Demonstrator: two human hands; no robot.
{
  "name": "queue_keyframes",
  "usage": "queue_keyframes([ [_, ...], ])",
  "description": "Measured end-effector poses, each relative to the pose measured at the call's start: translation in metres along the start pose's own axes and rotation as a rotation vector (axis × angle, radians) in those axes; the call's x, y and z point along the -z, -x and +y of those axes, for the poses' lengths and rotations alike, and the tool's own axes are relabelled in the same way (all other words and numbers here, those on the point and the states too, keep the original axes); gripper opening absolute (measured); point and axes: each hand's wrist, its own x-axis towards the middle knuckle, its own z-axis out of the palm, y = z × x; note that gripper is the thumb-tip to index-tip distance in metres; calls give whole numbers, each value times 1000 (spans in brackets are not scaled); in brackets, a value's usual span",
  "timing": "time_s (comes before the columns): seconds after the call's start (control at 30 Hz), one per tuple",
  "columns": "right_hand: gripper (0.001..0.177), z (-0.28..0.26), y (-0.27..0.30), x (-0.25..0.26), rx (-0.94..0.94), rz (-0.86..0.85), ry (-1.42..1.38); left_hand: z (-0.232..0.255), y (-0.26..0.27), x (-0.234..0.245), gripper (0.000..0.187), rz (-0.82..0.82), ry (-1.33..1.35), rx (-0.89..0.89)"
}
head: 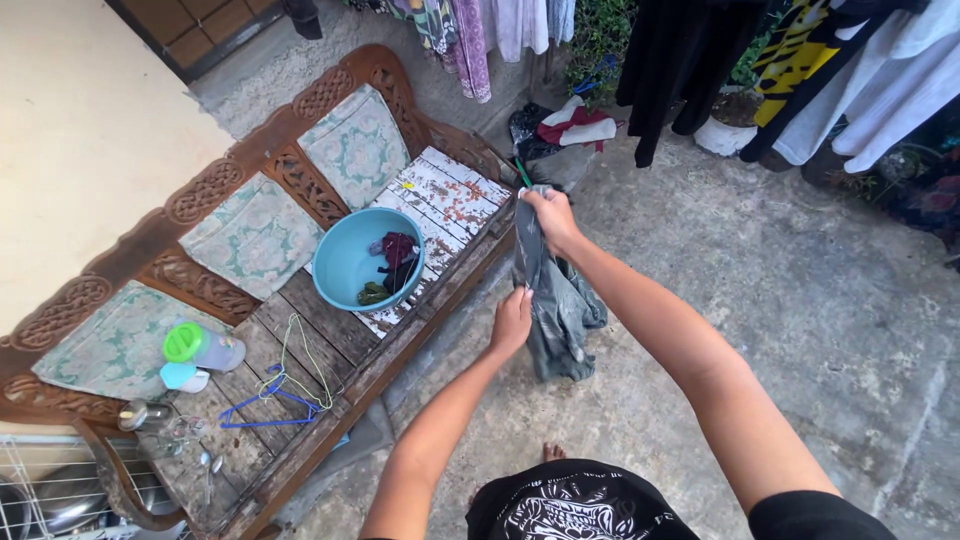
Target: Hang clothes on a clothesline using hangers.
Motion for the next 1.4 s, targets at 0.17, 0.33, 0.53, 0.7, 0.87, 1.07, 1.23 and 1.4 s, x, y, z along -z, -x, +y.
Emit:
queue_keyframes([
  [0.17,8,3,-22,47,-36,-52,-275,72,-46,32,27,56,94,-74],
  [0.33,23,32,-19,81,-216,-93,-293,138,-116,59,32,178,230,-130],
  [0.53,35,29,35,49,-159,-181,-408,128,-182,68,37,191,504,-118],
  [0.7,32,67,123,28,443,327,334,147,-210,93,35,214,519,-134],
  [0.87,36,112,160,2,464,216,576,140,-220,94,36,255,498,-131],
  [1.07,36,120,78,16,284,98,671,131,-212,108,32,256,469,-178],
  [1.23,45,24,75,3,802,-304,713,98,-216,138,31,252,498,-42],
  [1.4,14,-22,18,6,312,-196,271,53,-228,148,31,104,493,-21],
])
